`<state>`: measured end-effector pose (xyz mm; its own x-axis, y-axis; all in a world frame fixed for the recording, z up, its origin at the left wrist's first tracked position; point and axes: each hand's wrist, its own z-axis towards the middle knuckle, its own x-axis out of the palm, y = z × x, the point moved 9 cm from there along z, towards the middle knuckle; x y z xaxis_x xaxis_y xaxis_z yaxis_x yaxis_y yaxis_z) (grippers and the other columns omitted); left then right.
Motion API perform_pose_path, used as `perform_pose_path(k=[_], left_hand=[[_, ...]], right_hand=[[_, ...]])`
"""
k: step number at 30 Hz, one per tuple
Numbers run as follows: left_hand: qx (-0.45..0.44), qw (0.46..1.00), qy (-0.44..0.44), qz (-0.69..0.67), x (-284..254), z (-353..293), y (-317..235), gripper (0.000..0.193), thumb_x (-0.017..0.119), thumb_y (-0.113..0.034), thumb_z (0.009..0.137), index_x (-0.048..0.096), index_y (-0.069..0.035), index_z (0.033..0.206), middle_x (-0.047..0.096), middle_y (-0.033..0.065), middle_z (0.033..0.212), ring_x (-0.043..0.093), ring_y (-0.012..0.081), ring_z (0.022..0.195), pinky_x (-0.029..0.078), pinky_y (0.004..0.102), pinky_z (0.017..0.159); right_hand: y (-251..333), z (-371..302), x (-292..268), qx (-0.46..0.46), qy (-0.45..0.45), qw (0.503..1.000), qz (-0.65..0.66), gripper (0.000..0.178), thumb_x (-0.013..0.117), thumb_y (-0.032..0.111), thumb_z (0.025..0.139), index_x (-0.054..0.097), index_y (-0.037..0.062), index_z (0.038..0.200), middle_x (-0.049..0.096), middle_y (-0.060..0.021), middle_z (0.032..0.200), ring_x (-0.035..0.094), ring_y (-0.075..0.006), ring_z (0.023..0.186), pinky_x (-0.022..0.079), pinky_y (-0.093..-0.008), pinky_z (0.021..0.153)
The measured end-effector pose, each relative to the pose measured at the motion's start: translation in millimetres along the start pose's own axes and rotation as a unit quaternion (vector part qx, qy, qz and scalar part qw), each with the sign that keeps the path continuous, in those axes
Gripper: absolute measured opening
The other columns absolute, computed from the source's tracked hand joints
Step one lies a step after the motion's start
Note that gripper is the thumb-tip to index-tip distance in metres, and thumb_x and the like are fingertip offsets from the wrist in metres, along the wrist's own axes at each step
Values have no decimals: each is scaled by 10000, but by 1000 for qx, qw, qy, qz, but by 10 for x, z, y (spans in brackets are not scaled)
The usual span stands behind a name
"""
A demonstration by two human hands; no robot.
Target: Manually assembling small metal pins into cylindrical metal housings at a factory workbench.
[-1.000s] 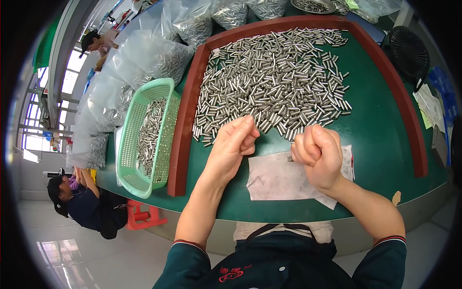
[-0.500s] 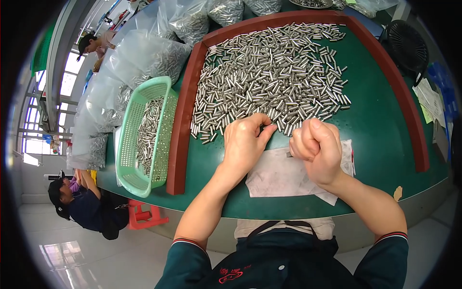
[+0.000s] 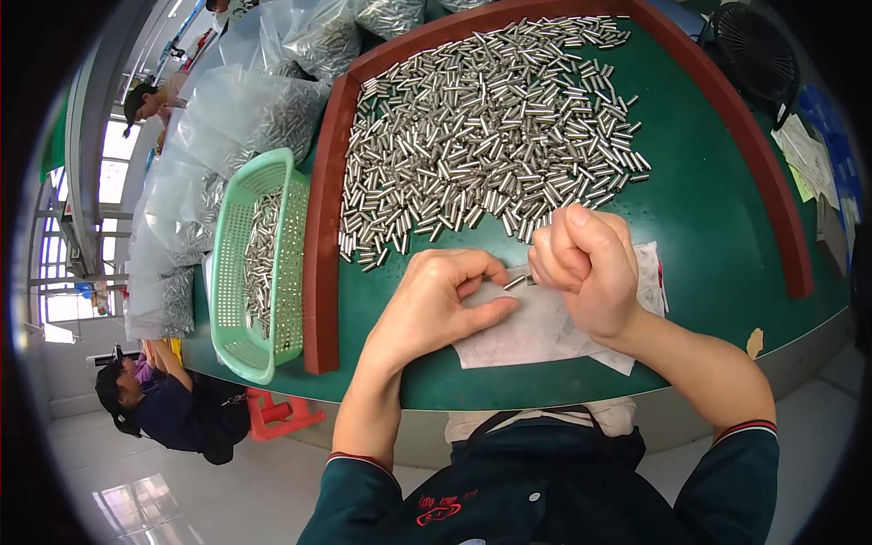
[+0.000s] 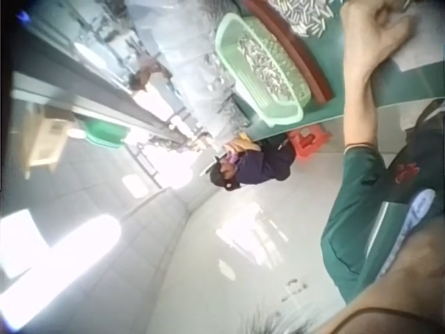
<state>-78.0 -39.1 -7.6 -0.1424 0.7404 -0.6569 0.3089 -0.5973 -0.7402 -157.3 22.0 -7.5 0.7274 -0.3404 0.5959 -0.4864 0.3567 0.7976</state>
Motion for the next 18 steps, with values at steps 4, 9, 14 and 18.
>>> perform_pose_path(k=[4, 9, 14, 18], left_hand=[[7, 997, -60, 58, -17, 3, -20, 115, 668, -53, 637, 583, -7, 700, 264, 5, 470, 289, 94, 422, 253, 261, 400], [34, 996, -67, 50, -1, 8, -60, 73, 646, -21, 648, 577, -4, 659, 272, 5, 462, 290, 94, 416, 258, 264, 396], [24, 997, -65, 46, 5, 9, -33, 69, 643, -16, 650, 576, -5, 657, 279, 4, 456, 287, 93, 412, 254, 261, 391], [34, 996, -66, 46, 10, 4, -52, 72, 645, -11, 653, 574, -4, 656, 303, 11, 452, 289, 93, 411, 257, 263, 389]], right_hand=[[14, 4, 3, -7, 8, 999, 35, 410, 293, 240, 883, 253, 115, 494, 249, 17, 407, 169, -81, 384, 172, -242, 389], [36, 3, -33, -18, -5, 999, 50, 408, 279, 241, 886, 253, 118, 498, 249, 20, 404, 165, -79, 380, 172, -240, 387], [-15, 2, -35, 10, -3, 996, 88, 402, 338, 225, 855, 254, 95, 484, 250, 20, 430, 206, -69, 404, 186, -235, 405], [-23, -4, -36, 14, -5, 996, 88, 400, 342, 229, 854, 254, 96, 486, 250, 21, 430, 204, -68, 405, 183, -235, 405]])
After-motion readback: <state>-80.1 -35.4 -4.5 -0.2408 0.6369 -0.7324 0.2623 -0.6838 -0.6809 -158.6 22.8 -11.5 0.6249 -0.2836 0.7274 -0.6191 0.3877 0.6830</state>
